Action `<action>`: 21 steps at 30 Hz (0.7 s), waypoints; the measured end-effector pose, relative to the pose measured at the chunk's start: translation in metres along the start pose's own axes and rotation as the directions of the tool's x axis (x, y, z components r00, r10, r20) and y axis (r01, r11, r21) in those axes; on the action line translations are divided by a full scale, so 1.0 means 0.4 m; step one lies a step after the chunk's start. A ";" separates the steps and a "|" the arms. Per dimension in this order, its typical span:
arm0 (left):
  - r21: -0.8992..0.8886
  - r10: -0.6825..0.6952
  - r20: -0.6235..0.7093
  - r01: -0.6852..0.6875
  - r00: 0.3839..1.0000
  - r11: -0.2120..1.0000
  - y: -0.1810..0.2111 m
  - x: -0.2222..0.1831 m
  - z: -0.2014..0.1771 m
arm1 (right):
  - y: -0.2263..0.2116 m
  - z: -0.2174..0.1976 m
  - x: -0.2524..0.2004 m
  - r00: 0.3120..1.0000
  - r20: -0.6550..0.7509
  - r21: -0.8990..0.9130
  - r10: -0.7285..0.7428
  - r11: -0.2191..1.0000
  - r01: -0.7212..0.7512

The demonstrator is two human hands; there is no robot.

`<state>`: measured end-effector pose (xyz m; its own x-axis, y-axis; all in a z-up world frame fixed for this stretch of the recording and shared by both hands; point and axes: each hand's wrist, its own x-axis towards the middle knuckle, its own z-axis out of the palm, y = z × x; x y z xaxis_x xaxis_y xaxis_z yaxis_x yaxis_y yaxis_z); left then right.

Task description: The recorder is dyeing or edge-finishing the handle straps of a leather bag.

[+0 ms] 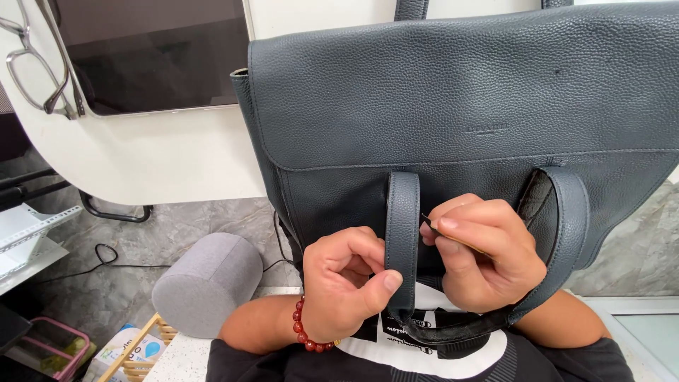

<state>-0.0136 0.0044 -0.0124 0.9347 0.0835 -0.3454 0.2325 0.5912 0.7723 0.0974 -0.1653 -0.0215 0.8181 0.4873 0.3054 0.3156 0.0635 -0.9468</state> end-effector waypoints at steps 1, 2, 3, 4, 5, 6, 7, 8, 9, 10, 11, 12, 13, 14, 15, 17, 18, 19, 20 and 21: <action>-0.030 -0.016 0.003 0.016 1.000 0.999 -0.001 -0.001 -0.002 | 0.004 0.004 -0.002 1.000 -0.011 -0.010 -0.022 1.000 0.022; -0.060 -0.032 0.005 0.032 0.999 0.998 -0.003 -0.001 -0.002 | 0.007 0.006 -0.004 0.999 -0.022 -0.021 -0.044 0.999 0.044; -0.055 -0.036 0.010 0.037 0.999 0.998 -0.006 -0.002 -0.007 | 0.008 0.008 0.001 0.999 -0.030 -0.021 -0.043 0.999 0.043; -0.078 -0.048 0.019 0.050 0.999 0.996 -0.010 -0.002 -0.012 | 0.008 0.008 0.007 0.998 -0.013 -0.019 -0.066 0.998 0.066; -0.101 -0.062 0.025 0.064 0.998 0.993 -0.013 -0.005 -0.017 | 0.009 0.010 0.012 0.996 0.004 -0.014 -0.086 0.996 0.086; -0.095 -0.068 0.027 0.071 0.997 0.993 -0.012 -0.004 -0.018 | 0.012 0.014 0.010 0.997 -0.004 -0.012 -0.083 0.996 0.083; -0.110 -0.069 0.034 0.072 0.997 0.991 -0.011 -0.003 -0.018 | 0.014 0.017 0.009 0.995 -0.037 -0.035 -0.096 0.995 0.095; -0.126 -0.070 0.041 0.075 0.997 0.989 -0.009 -0.002 -0.019 | 0.016 0.021 0.009 0.992 -0.069 -0.058 -0.109 0.993 0.105; -0.119 -0.073 0.040 0.077 0.997 0.990 -0.010 -0.003 -0.018 | 0.016 0.016 0.012 0.991 -0.075 -0.054 -0.108 0.993 0.104; -0.125 -0.066 0.043 0.071 0.997 0.990 -0.009 -0.004 -0.017 | 0.014 0.011 0.014 0.992 -0.042 -0.081 -0.117 0.990 0.113; -0.131 -0.058 0.046 0.063 0.997 0.989 -0.009 -0.004 -0.017 | 0.014 0.007 0.019 0.992 -0.007 -0.108 -0.126 0.986 0.125; -0.125 -0.058 0.046 0.064 0.997 0.990 -0.009 -0.003 -0.018 | 0.007 0.008 0.026 0.992 -0.012 -0.104 -0.128 0.987 0.126; -0.124 -0.069 0.040 0.074 0.997 0.990 -0.008 -0.003 -0.018 | -0.001 0.009 0.032 0.986 0.035 -0.129 -0.162 0.978 0.165; -0.122 -0.080 0.035 0.083 0.996 0.989 -0.008 -0.003 -0.019 | -0.008 0.009 0.038 0.978 0.082 -0.153 -0.194 0.967 0.204; -0.118 -0.081 0.034 0.085 0.996 0.989 -0.010 -0.005 -0.018 | -0.004 0.013 0.035 0.978 0.078 -0.150 -0.194 0.967 0.204; -0.162 -0.041 0.004 0.041 0.999 0.986 -0.014 -0.008 -0.017 | 0.006 0.022 0.029 0.952 0.052 -0.055 -0.301 0.951 0.304; -0.157 -0.044 0.002 0.044 0.999 0.987 -0.015 -0.006 -0.018 | 0.007 0.026 0.029 0.953 0.047 -0.051 -0.301 0.952 0.303; -0.206 -0.039 -0.001 0.038 0.999 0.978 -0.016 -0.007 -0.018 | 0.007 0.031 0.028 0.941 0.058 0.005 -0.334 0.943 0.334; -0.255 -0.034 -0.005 0.031 0.999 0.967 -0.018 -0.007 -0.018 | 0.008 0.035 0.026 0.928 0.068 0.061 -0.367 0.930 0.363; -0.246 -0.040 -0.003 0.038 0.999 0.968 -0.014 -0.005 -0.018 | 0.010 0.035 0.029 0.929 0.057 0.062 -0.365 0.930 0.362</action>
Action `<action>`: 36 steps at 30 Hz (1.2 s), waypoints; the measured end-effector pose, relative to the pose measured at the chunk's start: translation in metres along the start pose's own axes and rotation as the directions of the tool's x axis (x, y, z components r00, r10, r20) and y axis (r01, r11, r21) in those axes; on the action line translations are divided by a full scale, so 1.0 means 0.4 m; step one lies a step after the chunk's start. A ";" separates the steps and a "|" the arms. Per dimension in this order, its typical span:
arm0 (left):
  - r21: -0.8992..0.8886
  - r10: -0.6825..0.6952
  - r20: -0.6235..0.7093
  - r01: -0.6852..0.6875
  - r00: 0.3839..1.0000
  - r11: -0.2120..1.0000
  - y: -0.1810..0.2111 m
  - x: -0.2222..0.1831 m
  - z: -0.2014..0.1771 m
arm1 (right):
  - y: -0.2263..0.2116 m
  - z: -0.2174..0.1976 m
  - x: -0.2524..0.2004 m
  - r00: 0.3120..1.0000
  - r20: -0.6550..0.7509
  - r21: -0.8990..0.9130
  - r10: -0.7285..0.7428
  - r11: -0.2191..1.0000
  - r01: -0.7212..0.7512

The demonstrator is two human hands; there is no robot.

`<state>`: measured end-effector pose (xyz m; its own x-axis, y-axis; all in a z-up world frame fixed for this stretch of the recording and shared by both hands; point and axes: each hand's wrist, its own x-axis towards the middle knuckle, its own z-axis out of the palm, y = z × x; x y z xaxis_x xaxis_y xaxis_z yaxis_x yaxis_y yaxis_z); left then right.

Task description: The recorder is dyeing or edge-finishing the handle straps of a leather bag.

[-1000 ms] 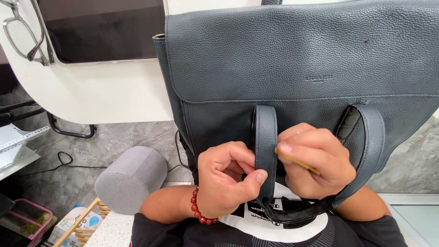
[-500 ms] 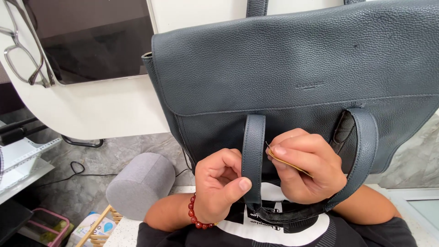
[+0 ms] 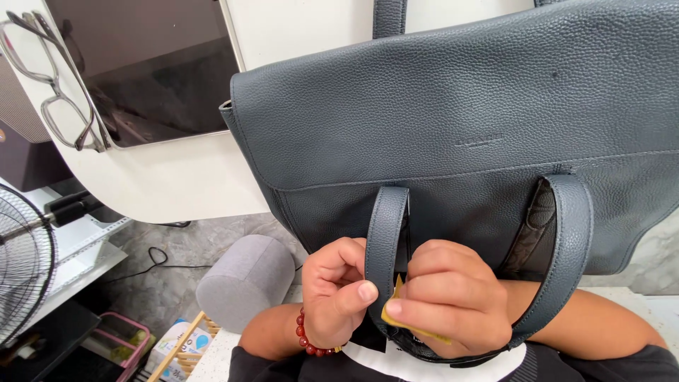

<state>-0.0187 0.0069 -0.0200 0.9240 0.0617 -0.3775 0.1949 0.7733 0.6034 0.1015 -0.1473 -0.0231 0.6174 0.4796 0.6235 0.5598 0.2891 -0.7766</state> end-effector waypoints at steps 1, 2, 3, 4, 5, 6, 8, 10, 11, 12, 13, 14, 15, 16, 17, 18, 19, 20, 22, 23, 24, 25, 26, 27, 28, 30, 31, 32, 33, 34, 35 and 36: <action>-0.010 -0.011 0.002 0.011 1.000 1.000 0.004 0.002 0.002 | 0.003 -0.001 0.002 0.999 0.024 0.030 -0.027 0.999 0.026; -0.021 -0.023 0.005 0.023 1.000 1.000 0.008 0.003 0.003 | 0.005 -0.003 0.003 0.997 0.047 0.060 -0.053 0.997 0.050; -0.014 -0.031 0.005 0.031 1.000 0.999 0.009 0.006 0.003 | 0.004 -0.006 0.015 0.998 0.037 0.059 -0.050 0.997 0.048; -0.034 -0.040 0.014 0.040 0.999 0.999 0.011 0.007 0.003 | 0.003 -0.009 0.027 0.998 0.055 0.092 -0.044 0.995 0.039; -0.055 -0.048 0.024 0.050 0.999 0.997 0.014 0.008 0.003 | 0.001 -0.012 0.040 0.997 0.073 0.124 -0.039 0.992 0.030; -0.047 -0.052 0.026 0.053 0.998 0.997 0.008 0.006 -0.004 | 0.008 -0.016 0.036 0.997 0.065 0.124 -0.041 0.992 0.033; -0.190 -0.074 0.062 0.084 0.995 0.978 -0.002 -0.001 -0.018 | 0.020 -0.023 0.029 0.991 0.047 0.079 -0.127 0.989 0.124; -0.219 -0.073 0.066 0.086 0.995 0.972 -0.007 0.005 -0.013 | 0.005 -0.039 0.026 0.998 0.059 -0.046 0.010 0.999 -0.008; -0.253 -0.072 0.071 0.088 0.995 0.963 -0.010 0.007 -0.011 | -0.002 -0.048 0.024 0.987 0.059 -0.172 0.152 0.975 -0.140; -0.249 -0.072 0.072 0.088 0.995 0.965 -0.012 0.003 -0.014 | 0.000 -0.040 0.022 0.987 0.056 -0.171 0.148 0.976 -0.137; -0.262 -0.084 0.065 0.099 0.994 0.960 -0.014 -0.001 -0.017 | 0.002 -0.033 0.022 0.989 0.023 -0.138 0.145 0.980 -0.140; -0.275 -0.098 0.058 0.110 0.993 0.955 -0.015 -0.004 -0.021 | 0.004 -0.025 0.021 0.990 -0.012 -0.106 0.142 0.984 -0.143; -0.270 -0.098 0.060 0.111 0.993 0.956 -0.007 0.003 -0.018 | 0.005 -0.028 0.031 0.990 -0.015 -0.106 0.139 0.985 -0.140; -0.257 -0.111 0.056 0.122 0.992 0.959 0.001 0.008 -0.014 | 0.004 -0.030 0.040 0.997 0.040 -0.070 0.068 0.995 -0.066; -0.243 -0.124 0.052 0.133 0.991 0.961 0.007 0.013 -0.010 | 0.005 -0.032 0.048 0.996 0.092 -0.031 -0.005 0.999 0.008; -0.239 -0.130 0.049 0.138 0.990 0.961 0.006 0.013 -0.014 | 0.006 -0.030 0.049 0.996 0.086 -0.029 -0.002 1.000 0.005; -0.245 -0.124 0.061 0.135 0.990 0.960 0.004 0.013 -0.018 | 0.007 -0.028 0.049 0.994 0.104 0.012 -0.038 0.999 0.037; -0.250 -0.118 0.075 0.133 0.990 0.959 0.002 0.015 -0.022 | 0.009 -0.026 0.050 0.990 0.120 0.052 -0.076 0.996 0.070; -0.243 -0.135 0.097 0.155 0.986 0.958 0.010 0.021 -0.019 | 0.015 -0.032 0.046 0.988 0.131 0.103 -0.081 0.992 0.067; -0.242 -0.145 0.120 0.171 0.982 0.955 0.015 0.023 -0.017 | 0.018 -0.033 0.044 0.985 0.149 0.155 -0.089 0.986 0.065; -0.239 -0.148 0.119 0.173 0.982 0.955 0.014 0.021 -0.016 | 0.022 -0.037 0.042 0.986 0.145 0.155 -0.088 0.986 0.065; -0.243 -0.151 0.109 0.173 0.983 0.954 0.015 0.018 -0.014 | 0.025 -0.039 0.041 0.988 0.108 0.107 -0.111 0.989 0.099; -0.250 -0.148 0.100 0.168 0.984 0.954 0.012 0.016 -0.013 | 0.030 -0.044 0.041 0.988 0.076 0.058 -0.138 0.989 0.133; -0.249 -0.146 0.099 0.166 0.984 0.954 0.014 0.020 -0.004 | 0.020 -0.051 0.041 0.987 0.077 0.060 -0.139 0.989 0.135; -0.259 -0.137 0.107 0.161 0.985 0.952 0.015 0.025 0.005 | 0.010 -0.060 0.042 0.997 0.071 -0.058 0.019 0.998 -0.015; -0.266 -0.128 0.117 0.155 0.985 0.951 0.013 0.023 0.011 | 0.002 -0.067 0.049 0.984 0.047 -0.174 0.172 0.971 -0.161; -0.233 -0.110 0.103 0.132 0.989 0.963 0.010 0.017 0.007 | 0.003 -0.066 0.055 0.986 0.042 -0.192 0.161 0.970 -0.150; -0.203 -0.092 0.087 0.108 0.992 0.973 0.005 0.008 0.003 | 0.004 -0.066 0.060 0.987 0.040 -0.208 0.153 0.968 -0.141; -0.204 -0.090 0.086 0.106 0.992 0.973 0.007 0.007 0.010 | 0.004 -0.059 0.060 0.987 0.042 -0.207 0.152 0.968 -0.140; -0.126 -0.069 0.028 0.072 0.997 0.989 0.007 0.005 0.016 | 0.004 -0.052 0.059 0.993 0.033 -0.202 0.114 0.974 -0.105; -0.046 -0.042 -0.029 0.041 0.999 0.998 0.009 0.004 0.022 | 0.005 -0.044 0.059 0.997 0.025 -0.198 0.075 0.978 -0.069; -0.050 -0.039 -0.032 0.037 0.999 0.998 0.009 0.010 0.025 | 0.010 -0.036 0.053 0.997 0.030 -0.195 0.075 0.978 -0.068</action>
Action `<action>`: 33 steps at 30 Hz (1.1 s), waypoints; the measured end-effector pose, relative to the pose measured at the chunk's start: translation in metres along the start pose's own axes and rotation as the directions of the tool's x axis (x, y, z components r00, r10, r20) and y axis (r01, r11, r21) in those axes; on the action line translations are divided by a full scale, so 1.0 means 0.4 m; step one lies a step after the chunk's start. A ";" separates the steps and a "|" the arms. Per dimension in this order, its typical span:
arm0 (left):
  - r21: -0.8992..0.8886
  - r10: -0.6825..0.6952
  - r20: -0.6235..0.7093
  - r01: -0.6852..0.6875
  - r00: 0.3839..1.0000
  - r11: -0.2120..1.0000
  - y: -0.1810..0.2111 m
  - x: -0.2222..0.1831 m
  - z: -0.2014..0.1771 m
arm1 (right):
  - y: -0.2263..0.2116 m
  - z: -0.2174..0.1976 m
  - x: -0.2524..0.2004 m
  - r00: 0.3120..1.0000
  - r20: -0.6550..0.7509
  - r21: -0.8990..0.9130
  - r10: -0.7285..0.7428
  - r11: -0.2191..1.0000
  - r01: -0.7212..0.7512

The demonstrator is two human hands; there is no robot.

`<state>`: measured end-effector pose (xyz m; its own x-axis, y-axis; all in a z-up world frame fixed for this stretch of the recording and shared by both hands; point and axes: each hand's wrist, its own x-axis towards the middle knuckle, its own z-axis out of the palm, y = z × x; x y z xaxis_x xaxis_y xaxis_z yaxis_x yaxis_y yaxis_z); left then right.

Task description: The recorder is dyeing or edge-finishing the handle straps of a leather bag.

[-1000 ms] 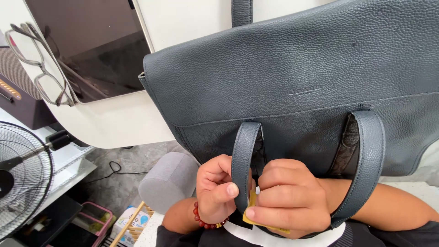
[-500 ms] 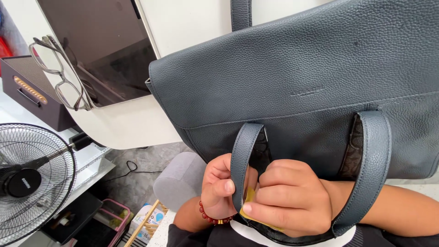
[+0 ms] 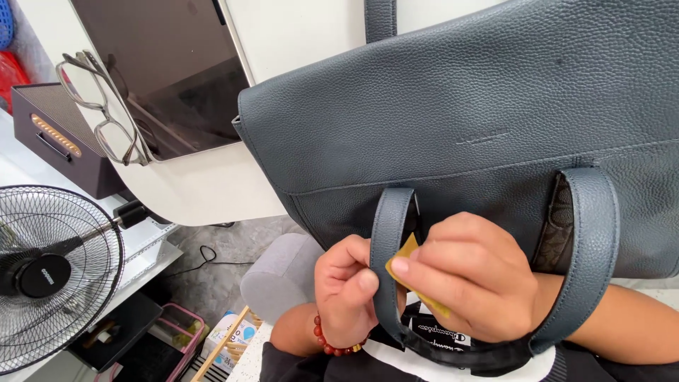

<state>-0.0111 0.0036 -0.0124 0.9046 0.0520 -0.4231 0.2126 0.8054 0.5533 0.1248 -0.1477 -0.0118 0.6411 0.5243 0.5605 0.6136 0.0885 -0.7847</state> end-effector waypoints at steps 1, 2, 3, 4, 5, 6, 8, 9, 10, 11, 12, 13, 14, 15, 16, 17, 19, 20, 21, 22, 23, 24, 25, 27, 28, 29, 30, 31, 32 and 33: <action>0.093 0.033 -0.048 -0.029 0.998 0.995 0.001 0.006 0.002 | 0.004 0.010 -0.005 0.996 -0.047 -0.016 -0.070 0.997 0.069; 0.187 0.073 -0.095 -0.054 0.993 0.981 0.001 0.009 0.006 | 0.006 0.020 -0.010 0.986 -0.093 -0.033 -0.140 0.990 0.138; 0.184 0.077 -0.101 -0.058 0.992 0.981 -0.009 -0.005 -0.001 | 0.009 0.011 -0.008 0.986 -0.087 -0.026 -0.141 0.990 0.139; 0.234 0.079 -0.126 -0.047 0.989 0.971 -0.017 -0.013 -0.009 | 0.013 0.002 -0.005 0.983 -0.042 -0.054 -0.180 0.983 0.178; 0.283 0.081 -0.151 -0.035 0.985 0.959 -0.026 -0.020 -0.017 | 0.018 -0.008 -0.002 0.976 0.004 -0.080 -0.217 0.973 0.217; 0.278 0.081 -0.153 -0.036 0.985 0.960 -0.027 -0.018 -0.015 | 0.016 -0.011 -0.013 0.976 0.009 -0.079 -0.216 0.973 0.216; 0.370 0.125 -0.091 -0.083 0.988 0.925 -0.030 -0.009 -0.011 | 0.017 -0.017 -0.033 0.971 0.063 -0.090 -0.231 0.967 0.236; 0.367 0.127 -0.090 -0.085 0.988 0.926 -0.035 -0.011 -0.016 | 0.013 -0.019 -0.029 0.970 0.067 -0.091 -0.232 0.967 0.238; 0.369 0.135 -0.088 -0.094 0.987 0.925 -0.040 -0.014 -0.021 | 0.009 -0.020 -0.025 0.964 0.087 -0.095 -0.250 0.961 0.258; 0.372 0.144 -0.085 -0.102 0.986 0.923 -0.045 -0.017 -0.025 | 0.004 -0.021 -0.023 0.957 0.106 -0.098 -0.268 0.955 0.279; 0.370 0.139 -0.089 -0.097 0.986 0.924 -0.043 -0.019 -0.021 | 0.007 -0.020 -0.034 0.959 0.107 -0.097 -0.263 0.957 0.273; 0.322 0.105 -0.111 -0.064 0.988 0.945 -0.042 -0.020 -0.016 | 0.011 -0.021 -0.046 0.969 0.096 -0.086 -0.227 0.968 0.235; 0.276 0.071 -0.124 -0.035 0.990 0.961 -0.039 -0.014 -0.013 | 0.018 -0.020 -0.055 0.977 0.082 -0.079 -0.196 0.976 0.203; 0.278 0.070 -0.120 -0.034 0.990 0.960 -0.031 -0.004 -0.010 | 0.018 -0.011 -0.051 0.977 0.080 -0.083 -0.196 0.976 0.202; 0.257 0.077 -0.086 -0.053 0.993 0.965 -0.023 0.001 -0.005 | 0.015 -0.003 -0.048 0.962 0.065 -0.060 -0.265 0.961 0.269; 0.236 0.086 -0.052 -0.071 0.995 0.969 -0.016 0.005 0.000 | 0.012 0.007 -0.046 0.942 0.049 -0.037 -0.333 0.941 0.335; 0.175 0.037 -0.075 -0.023 0.997 0.984 -0.020 0.001 0.007 | 0.009 0.008 -0.049 0.973 0.026 -0.100 -0.230 0.968 0.231; 0.115 -0.015 -0.094 0.026 0.995 0.993 -0.020 -0.002 0.011 | 0.007 0.009 -0.050 0.992 -0.005 -0.158 -0.124 0.980 0.122; 0.116 -0.018 -0.096 0.029 0.995 0.993 -0.024 -0.005 0.004 | 0.007 0.020 -0.059 0.993 -0.007 -0.158 -0.122 0.980 0.119; 0.160 0.040 -0.066 -0.029 0.997 0.987 -0.027 -0.005 -0.005 | 0.009 0.031 -0.067 0.976 -0.034 -0.110 -0.216 0.971 0.211; 0.201 0.096 -0.033 -0.088 0.995 0.976 -0.030 -0.004 -0.014 | 0.012 0.041 -0.074 0.950 -0.065 -0.066 -0.306 0.951 0.302; 0.201 0.095 -0.035 -0.086 0.995 0.976 -0.029 0.000 -0.007 | 0.015 0.028 -0.065 0.950 -0.065 -0.065 -0.304 0.952 0.300; 0.160 0.068 -0.064 -0.057 0.996 0.985 -0.028 0.003 0.000 | 0.016 0.015 -0.056 0.970 -0.015 -0.041 -0.243 0.969 0.242; 0.117 0.038 -0.088 -0.027 0.995 0.993 -0.031 -0.003 0.000 | 0.012 0.005 -0.045 0.983 0.036 -0.024 -0.181 0.983 0.182; 0.192 0.074 -0.068 -0.060 0.995 0.980 -0.034 -0.008 -0.008 | 0.013 0.008 -0.042 0.972 0.025 -0.006 -0.236 0.972 0.236; 0.264 0.109 -0.045 -0.094 0.993 0.960 -0.036 -0.011 -0.017 | 0.014 0.012 -0.038 0.957 0.013 0.012 -0.290 0.957 0.290; 0.264 0.110 -0.048 -0.093 0.993 0.960 -0.035 -0.008 -0.016 | 0.019 0.017 -0.042 0.957 0.013 0.014 -0.289 0.957 0.289; 0.245 0.106 -0.074 -0.085 0.992 0.966 -0.034 -0.007 -0.014 | 0.023 0.022 -0.046 0.964 -0.017 0.013 -0.266 0.964 0.267; 0.224 0.099 -0.096 -0.075 0.990 0.972 -0.033 -0.009 -0.011 | 0.022 0.026 -0.052 0.969 -0.046 0.010 -0.242 0.970 0.242; 0.221 0.097 -0.096 -0.073 0.991 0.972 -0.035 -0.013 -0.002 | 0.016 0.029 -0.071 0.970 -0.044 0.008 -0.240 0.971 0.240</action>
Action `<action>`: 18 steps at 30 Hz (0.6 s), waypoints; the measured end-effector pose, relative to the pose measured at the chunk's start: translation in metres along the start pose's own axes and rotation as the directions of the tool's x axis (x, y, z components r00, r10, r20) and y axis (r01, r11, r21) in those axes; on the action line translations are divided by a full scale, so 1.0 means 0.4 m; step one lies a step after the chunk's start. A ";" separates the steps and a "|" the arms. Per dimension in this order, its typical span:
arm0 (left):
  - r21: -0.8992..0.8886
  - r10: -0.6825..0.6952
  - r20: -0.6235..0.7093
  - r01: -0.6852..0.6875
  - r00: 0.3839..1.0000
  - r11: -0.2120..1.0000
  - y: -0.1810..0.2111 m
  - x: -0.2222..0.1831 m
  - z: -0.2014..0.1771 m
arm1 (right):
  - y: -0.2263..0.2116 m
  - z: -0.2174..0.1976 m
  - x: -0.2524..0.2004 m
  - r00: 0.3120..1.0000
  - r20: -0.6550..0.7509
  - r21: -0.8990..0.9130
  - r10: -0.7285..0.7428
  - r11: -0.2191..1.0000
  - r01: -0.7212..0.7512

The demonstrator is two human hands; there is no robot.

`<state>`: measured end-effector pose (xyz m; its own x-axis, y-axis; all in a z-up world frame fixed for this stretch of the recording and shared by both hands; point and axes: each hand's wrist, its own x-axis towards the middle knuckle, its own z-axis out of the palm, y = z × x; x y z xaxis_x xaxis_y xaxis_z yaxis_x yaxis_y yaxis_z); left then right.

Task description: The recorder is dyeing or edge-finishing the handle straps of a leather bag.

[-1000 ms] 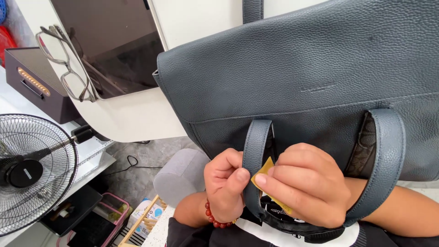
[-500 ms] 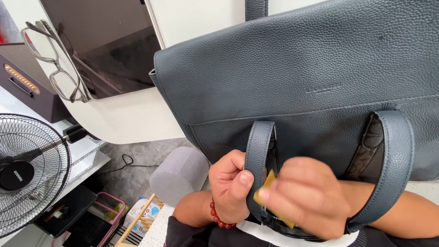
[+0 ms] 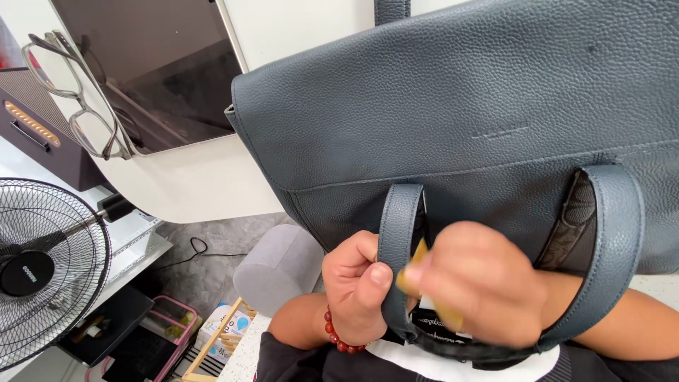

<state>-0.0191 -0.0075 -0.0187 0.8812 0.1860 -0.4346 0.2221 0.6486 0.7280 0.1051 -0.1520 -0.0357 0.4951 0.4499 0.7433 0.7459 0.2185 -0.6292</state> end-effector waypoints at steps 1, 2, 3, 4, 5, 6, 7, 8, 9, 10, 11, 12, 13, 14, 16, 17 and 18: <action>-0.034 -0.016 -0.005 0.015 1.000 0.999 0.001 0.001 0.007 | -0.004 0.004 -0.016 0.998 -0.042 -0.026 0.049 0.998 -0.050; -0.067 -0.032 -0.010 0.031 0.999 0.997 0.002 0.004 0.014 | -0.006 0.007 -0.031 0.992 -0.085 -0.050 0.096 0.994 -0.100; -0.066 -0.027 -0.009 0.026 1.000 0.997 0.007 0.013 0.009 | 0.002 0.001 -0.022 0.992 -0.085 -0.049 0.092 0.994 -0.096; -0.010 -0.012 0.007 0.012 1.000 1.000 0.012 0.020 0.004 | 0.010 -0.005 -0.014 0.999 -0.029 -0.021 0.021 1.000 -0.021; 0.043 -0.003 0.022 0.002 1.000 0.999 0.016 0.019 0.002 | 0.008 -0.012 -0.008 0.999 0.027 0.013 -0.048 0.999 0.047; 0.041 -0.003 0.019 0.003 1.000 0.999 0.018 0.016 0.006 | 0.001 -0.027 -0.001 0.999 0.029 0.015 -0.046 0.999 0.046; 0.047 -0.004 0.029 0.003 1.000 0.999 0.020 0.019 0.008 | -0.003 -0.040 0.006 0.992 0.079 -0.005 0.100 0.995 -0.100; 0.054 -0.005 0.040 0.002 0.999 0.999 0.024 0.023 0.010 | -0.006 -0.054 0.014 0.962 0.124 -0.032 0.245 0.970 -0.243; 0.052 0.000 0.038 -0.002 0.999 0.999 0.015 0.022 0.002 | -0.005 -0.058 0.017 0.962 0.127 -0.030 0.241 0.971 -0.239; 0.005 -0.019 0.036 0.019 0.999 1.000 0.007 0.021 -0.007 | -0.005 -0.061 0.020 0.956 0.119 -0.008 0.267 0.963 -0.268; -0.046 -0.038 0.033 0.040 0.999 0.998 -0.002 0.017 -0.014 | -0.007 -0.065 0.024 0.949 0.114 0.014 0.294 0.955 -0.297; -0.051 -0.033 0.030 0.034 0.999 0.998 0.005 0.021 -0.019 | -0.013 -0.057 0.015 0.949 0.121 0.016 0.290 0.956 -0.294; -0.073 -0.088 0.061 0.092 0.994 0.993 0.011 0.022 -0.023 | -0.022 -0.050 0.004 0.930 0.075 -0.012 0.361 0.932 -0.361; -0.094 -0.142 0.093 0.151 0.985 0.984 0.016 0.024 -0.027 | -0.029 -0.044 -0.007 0.903 0.027 -0.037 0.428 0.903 -0.427; -0.068 -0.180 0.100 0.188 0.978 0.980 0.052 0.042 0.002 | -0.026 -0.043 -0.002 0.914 0.036 -0.018 0.405 0.915 -0.404; -0.035 -0.228 0.107 0.233 0.968 0.972 0.070 0.049 0.017 | -0.028 -0.043 -0.001 0.921 0.035 0.001 0.387 0.922 -0.388; -0.039 -0.229 0.111 0.234 0.967 0.971 0.072 0.047 0.019 | -0.027 -0.044 0.001 0.921 0.037 -0.004 0.388 0.922 -0.388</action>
<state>0.0072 0.0092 -0.0019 0.8477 -0.0503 -0.5281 0.4059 0.7025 0.5846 0.1053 -0.1694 -0.0247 0.7288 0.5314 0.4318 0.4969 0.0234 -0.8675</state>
